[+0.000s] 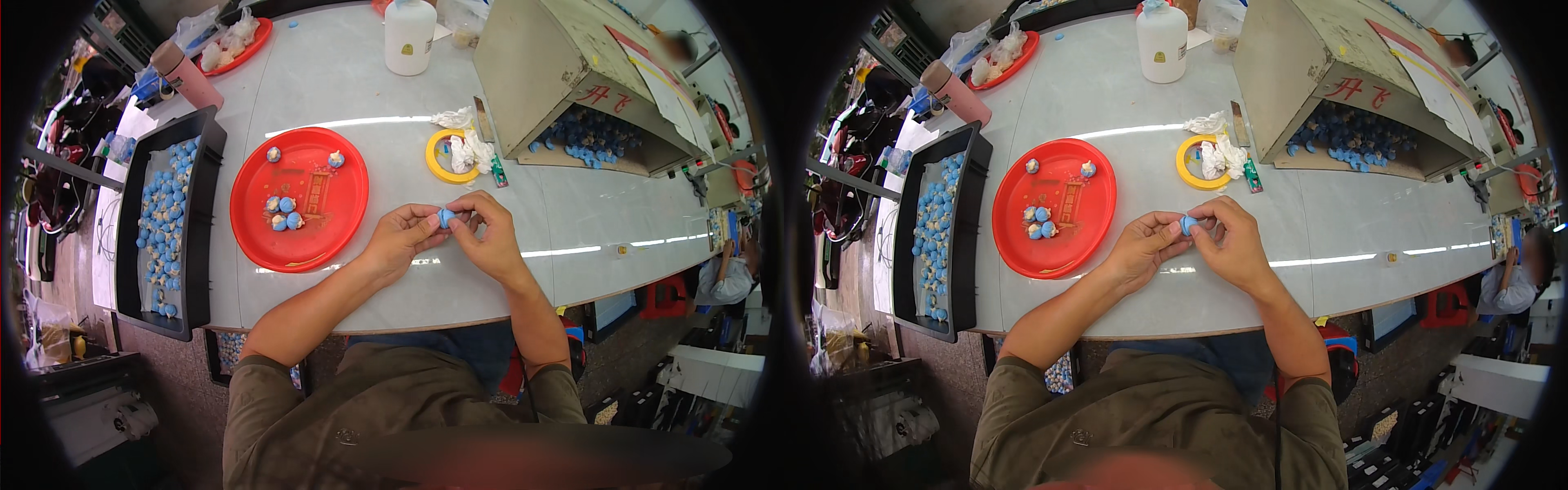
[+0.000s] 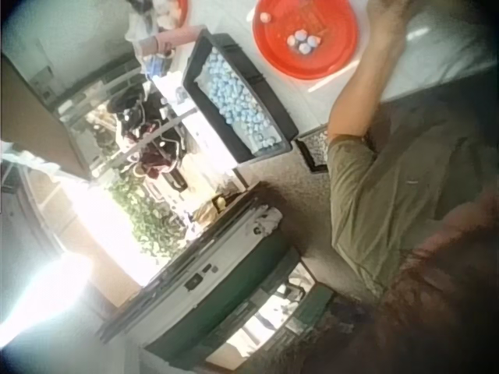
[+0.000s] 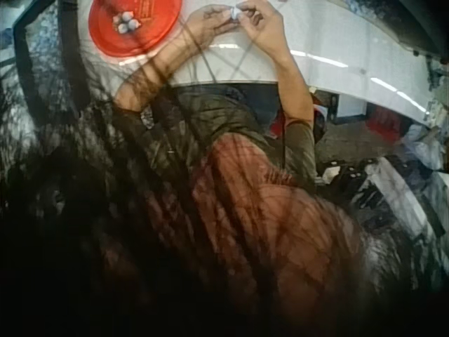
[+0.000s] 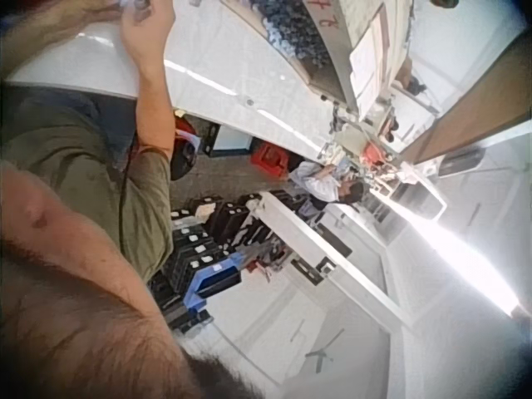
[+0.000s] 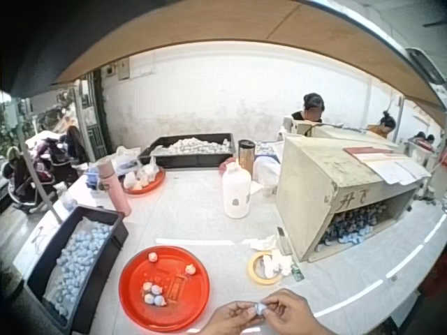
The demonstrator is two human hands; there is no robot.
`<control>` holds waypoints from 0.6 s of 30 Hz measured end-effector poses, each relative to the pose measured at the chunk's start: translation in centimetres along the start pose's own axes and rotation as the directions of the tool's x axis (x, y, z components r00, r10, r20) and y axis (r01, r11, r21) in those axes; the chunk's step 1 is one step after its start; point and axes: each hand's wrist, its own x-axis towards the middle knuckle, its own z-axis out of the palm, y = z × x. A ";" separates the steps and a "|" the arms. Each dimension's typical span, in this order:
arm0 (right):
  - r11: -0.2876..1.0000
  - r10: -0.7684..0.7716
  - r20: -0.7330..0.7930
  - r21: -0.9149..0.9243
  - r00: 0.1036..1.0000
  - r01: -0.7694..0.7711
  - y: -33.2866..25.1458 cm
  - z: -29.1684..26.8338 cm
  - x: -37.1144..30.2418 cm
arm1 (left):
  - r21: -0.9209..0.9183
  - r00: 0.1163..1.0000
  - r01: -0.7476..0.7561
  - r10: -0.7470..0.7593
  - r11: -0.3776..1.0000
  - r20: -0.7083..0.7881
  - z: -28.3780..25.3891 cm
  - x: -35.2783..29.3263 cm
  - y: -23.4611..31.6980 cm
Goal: The person applies glue from a glue bottle to small plastic components and assembles them by hand.
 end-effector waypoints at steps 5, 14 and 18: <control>0.998 -0.043 -0.008 -0.034 0.999 0.043 0.2 0.1 0.0 | 0.024 1.000 -0.030 0.030 0.999 -0.004 0.1 0.0 0.0; 0.978 0.137 -0.004 0.162 0.991 -0.134 0.3 0.2 -0.1 | 0.034 1.000 -0.010 0.010 0.999 -0.023 0.3 -0.1 0.0; 0.887 0.282 0.156 0.334 0.947 -0.319 1.3 0.5 -0.4 | 0.069 0.994 0.013 -0.005 0.998 -0.110 0.5 0.0 0.1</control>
